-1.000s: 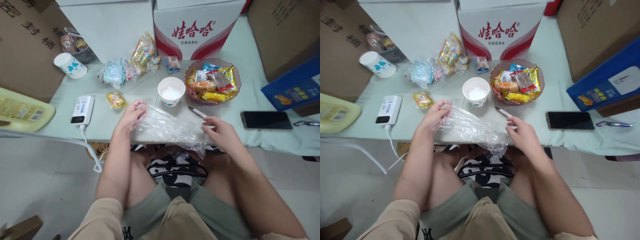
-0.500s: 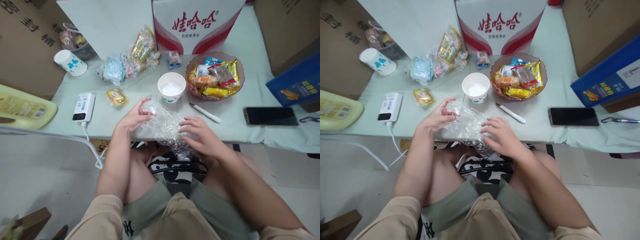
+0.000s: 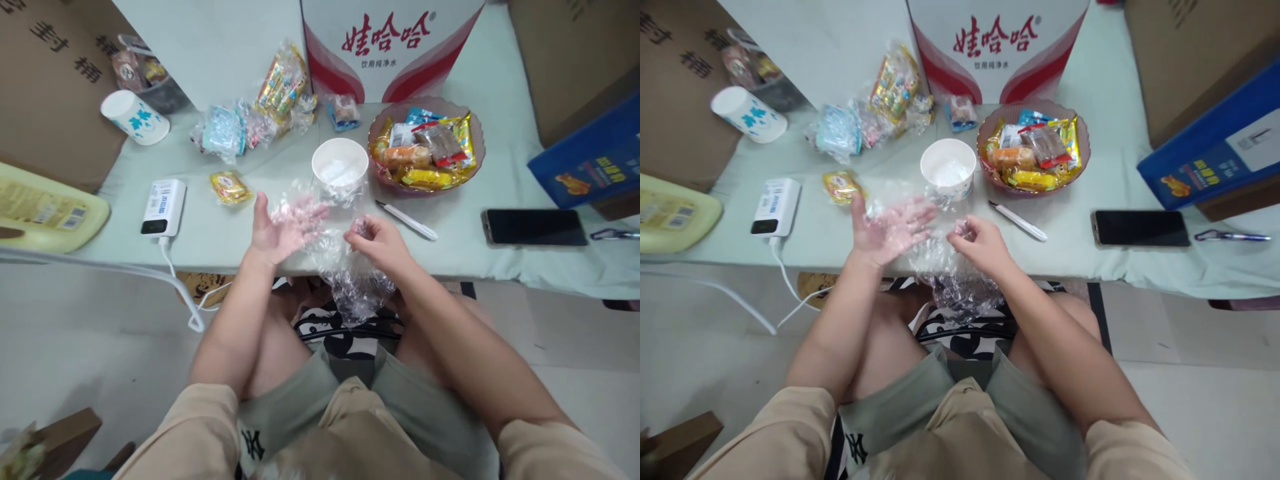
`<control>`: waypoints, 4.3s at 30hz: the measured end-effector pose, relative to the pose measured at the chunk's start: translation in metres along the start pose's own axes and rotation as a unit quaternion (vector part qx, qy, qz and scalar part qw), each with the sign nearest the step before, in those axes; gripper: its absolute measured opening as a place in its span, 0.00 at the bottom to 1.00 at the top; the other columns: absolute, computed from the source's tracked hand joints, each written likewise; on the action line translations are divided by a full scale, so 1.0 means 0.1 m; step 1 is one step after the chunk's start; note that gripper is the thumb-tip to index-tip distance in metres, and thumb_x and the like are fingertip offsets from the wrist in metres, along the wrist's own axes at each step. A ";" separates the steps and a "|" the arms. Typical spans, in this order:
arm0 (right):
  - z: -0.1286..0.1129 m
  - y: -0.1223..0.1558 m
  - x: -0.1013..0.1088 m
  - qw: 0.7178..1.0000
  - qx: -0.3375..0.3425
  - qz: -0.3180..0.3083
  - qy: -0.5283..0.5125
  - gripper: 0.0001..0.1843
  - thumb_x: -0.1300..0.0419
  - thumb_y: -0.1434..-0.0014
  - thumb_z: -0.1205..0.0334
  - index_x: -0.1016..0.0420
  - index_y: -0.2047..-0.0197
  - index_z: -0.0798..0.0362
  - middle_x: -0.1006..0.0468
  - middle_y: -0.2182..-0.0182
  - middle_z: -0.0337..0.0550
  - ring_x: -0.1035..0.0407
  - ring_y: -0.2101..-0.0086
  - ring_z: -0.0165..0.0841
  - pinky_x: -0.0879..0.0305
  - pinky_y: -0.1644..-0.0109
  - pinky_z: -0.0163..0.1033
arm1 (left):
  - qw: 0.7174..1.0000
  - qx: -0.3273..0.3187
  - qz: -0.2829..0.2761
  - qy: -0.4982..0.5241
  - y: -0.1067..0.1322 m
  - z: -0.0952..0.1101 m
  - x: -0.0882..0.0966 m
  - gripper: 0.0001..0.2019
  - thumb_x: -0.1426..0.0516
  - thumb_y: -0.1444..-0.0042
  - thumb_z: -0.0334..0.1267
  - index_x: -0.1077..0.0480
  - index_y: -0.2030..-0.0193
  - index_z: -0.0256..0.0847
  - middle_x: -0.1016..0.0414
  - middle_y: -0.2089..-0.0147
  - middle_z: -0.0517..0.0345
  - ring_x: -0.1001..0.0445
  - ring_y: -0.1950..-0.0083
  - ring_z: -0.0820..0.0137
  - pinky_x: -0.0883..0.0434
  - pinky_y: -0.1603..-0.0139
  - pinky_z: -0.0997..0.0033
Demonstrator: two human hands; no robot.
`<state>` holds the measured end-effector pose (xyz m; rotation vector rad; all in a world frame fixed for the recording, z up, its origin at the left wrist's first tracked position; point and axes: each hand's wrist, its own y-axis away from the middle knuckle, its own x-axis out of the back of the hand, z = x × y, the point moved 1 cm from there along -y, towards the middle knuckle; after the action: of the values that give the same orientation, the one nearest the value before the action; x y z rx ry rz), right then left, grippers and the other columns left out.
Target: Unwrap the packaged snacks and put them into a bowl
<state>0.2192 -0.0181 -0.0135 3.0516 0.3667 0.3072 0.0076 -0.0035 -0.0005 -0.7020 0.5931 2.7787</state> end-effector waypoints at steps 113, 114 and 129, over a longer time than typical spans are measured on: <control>0.16 0.18 0.02 0.997 0.080 0.024 -0.007 0.11 0.36 0.47 0.56 0.23 0.60 0.48 0.21 0.63 0.43 0.25 0.61 0.39 0.28 0.55 0.44 | 0.923 -0.148 -0.062 -0.348 0.01 -0.28 -0.16 0.16 0.34 0.50 0.43 0.22 0.55 0.40 0.18 0.57 0.52 0.21 0.55 0.64 0.27 0.53 0.66; 0.16 0.17 0.01 0.996 0.058 0.050 -0.048 0.15 0.34 0.49 0.55 0.25 0.57 0.48 0.22 0.63 0.42 0.26 0.61 0.38 0.28 0.56 0.43 | 0.937 -0.136 -0.057 -0.317 -0.03 -0.31 -0.16 0.14 0.36 0.50 0.44 0.23 0.58 0.38 0.20 0.64 0.55 0.23 0.63 0.67 0.28 0.60 0.68; -0.18 -0.06 -0.24 0.949 0.184 0.089 0.240 0.15 0.39 0.45 0.56 0.31 0.55 0.50 0.25 0.58 0.47 0.29 0.59 0.40 0.30 0.56 0.45 | 0.990 -0.111 -0.062 -0.066 -0.12 -0.27 -0.13 0.09 0.38 0.54 0.40 0.29 0.67 0.40 0.25 0.64 0.57 0.26 0.58 0.67 0.32 0.53 0.67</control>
<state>0.1917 -0.0174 -0.0006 3.3434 0.1769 1.1227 0.0329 -0.0061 -0.0200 -0.5674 0.2089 2.7726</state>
